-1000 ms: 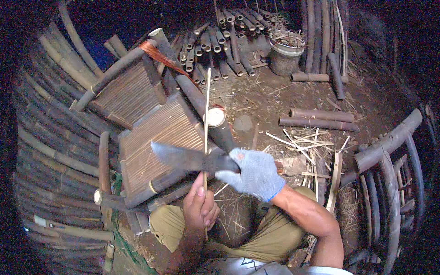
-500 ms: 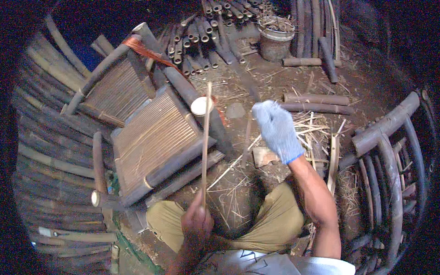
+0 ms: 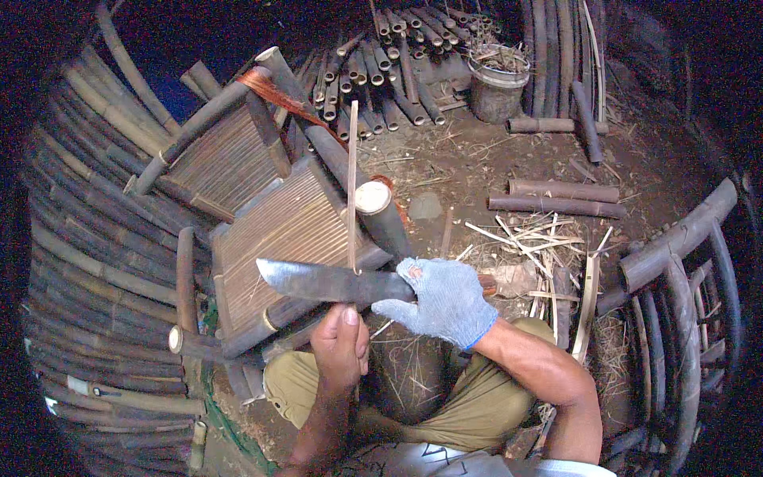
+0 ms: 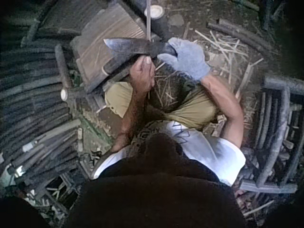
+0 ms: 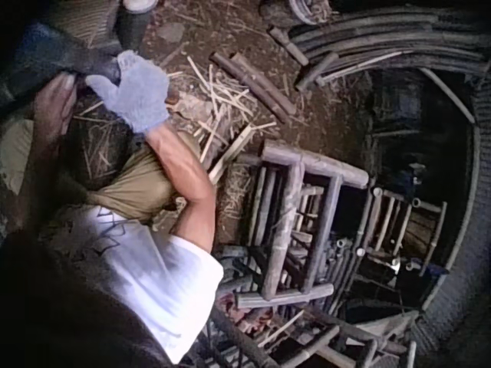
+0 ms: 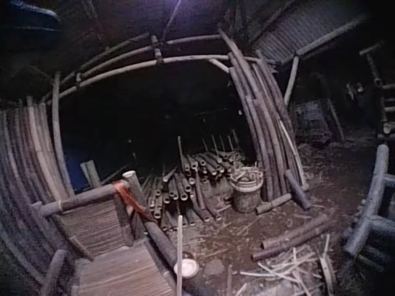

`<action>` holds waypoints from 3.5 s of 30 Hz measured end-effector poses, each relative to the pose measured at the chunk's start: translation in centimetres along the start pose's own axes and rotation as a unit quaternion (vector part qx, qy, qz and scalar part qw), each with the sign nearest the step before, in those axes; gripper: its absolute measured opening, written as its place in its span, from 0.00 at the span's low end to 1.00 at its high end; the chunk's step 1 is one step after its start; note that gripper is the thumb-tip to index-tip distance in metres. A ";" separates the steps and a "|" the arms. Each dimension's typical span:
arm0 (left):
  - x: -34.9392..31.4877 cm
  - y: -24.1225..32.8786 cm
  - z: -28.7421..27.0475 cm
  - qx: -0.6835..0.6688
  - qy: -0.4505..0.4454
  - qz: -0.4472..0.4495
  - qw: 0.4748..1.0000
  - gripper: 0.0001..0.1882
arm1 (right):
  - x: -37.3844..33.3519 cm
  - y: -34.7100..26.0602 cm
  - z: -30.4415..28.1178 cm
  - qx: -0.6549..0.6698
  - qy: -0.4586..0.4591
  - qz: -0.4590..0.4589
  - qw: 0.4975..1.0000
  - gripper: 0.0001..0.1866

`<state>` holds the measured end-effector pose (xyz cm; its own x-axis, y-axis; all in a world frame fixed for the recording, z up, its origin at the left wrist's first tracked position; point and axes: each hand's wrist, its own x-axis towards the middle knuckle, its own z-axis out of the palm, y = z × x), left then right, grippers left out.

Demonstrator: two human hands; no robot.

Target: The person assembles a bamboo chair, using a large knife to whittle down small bamboo pegs and then inserting them into holes in the chair frame, finishing by threading string through the backrest.

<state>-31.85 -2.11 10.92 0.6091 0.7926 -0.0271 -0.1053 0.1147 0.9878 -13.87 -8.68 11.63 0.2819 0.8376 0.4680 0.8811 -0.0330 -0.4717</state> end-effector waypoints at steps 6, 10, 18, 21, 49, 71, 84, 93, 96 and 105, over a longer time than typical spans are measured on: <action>-4.2 -3.8 -1.3 0.024 -0.079 -0.028 0.996 0.25 | 1.7 3.8 -1.5 -0.004 0.084 0.113 0.990 0.17; -6.2 -3.6 -2.9 0.141 -0.081 -0.046 0.986 0.24 | 1.2 5.4 -1.8 -0.030 0.081 0.122 0.989 0.25; -7.7 -4.7 -3.9 0.126 -0.037 0.014 0.991 0.26 | 0.7 2.5 -1.0 0.045 0.043 0.016 0.998 0.23; -6.9 -3.2 -3.9 0.138 -0.028 0.016 0.990 0.26 | 0.8 3.6 -0.6 -0.007 0.005 -0.027 1.000 0.23; -1.9 -1.4 -2.2 -0.393 -0.196 -0.132 0.889 0.28 | 0.5 0.1 -0.3 -0.046 0.011 0.011 0.999 0.28; -7.3 -4.2 -4.0 0.070 -0.094 -0.108 0.987 0.28 | 2.3 4.7 -1.9 0.671 0.045 0.319 0.668 0.24; -1.4 -2.8 -0.1 0.060 -0.111 -0.034 0.991 0.22 | 1.6 6.1 0.2 0.087 0.197 0.051 0.975 0.19; 1.1 -0.3 0.2 0.056 -0.025 0.001 0.998 0.24 | -0.2 0.1 -0.4 0.012 -0.063 0.025 0.998 0.22; -0.5 -0.4 0.6 0.086 -0.035 0.013 0.996 0.25 | 0.1 1.4 -0.1 -0.001 0.014 0.045 0.999 0.26; -5.8 -4.2 -2.1 0.115 -0.039 0.014 0.992 0.25 | 1.6 6.9 -1.1 0.046 0.113 0.091 0.988 0.19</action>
<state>-36.56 -5.90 6.65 0.6687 0.7435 0.0042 0.0536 -0.0538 0.9971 -6.92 -8.20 9.89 0.5196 0.6792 0.5183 0.7723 -0.1139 -0.6250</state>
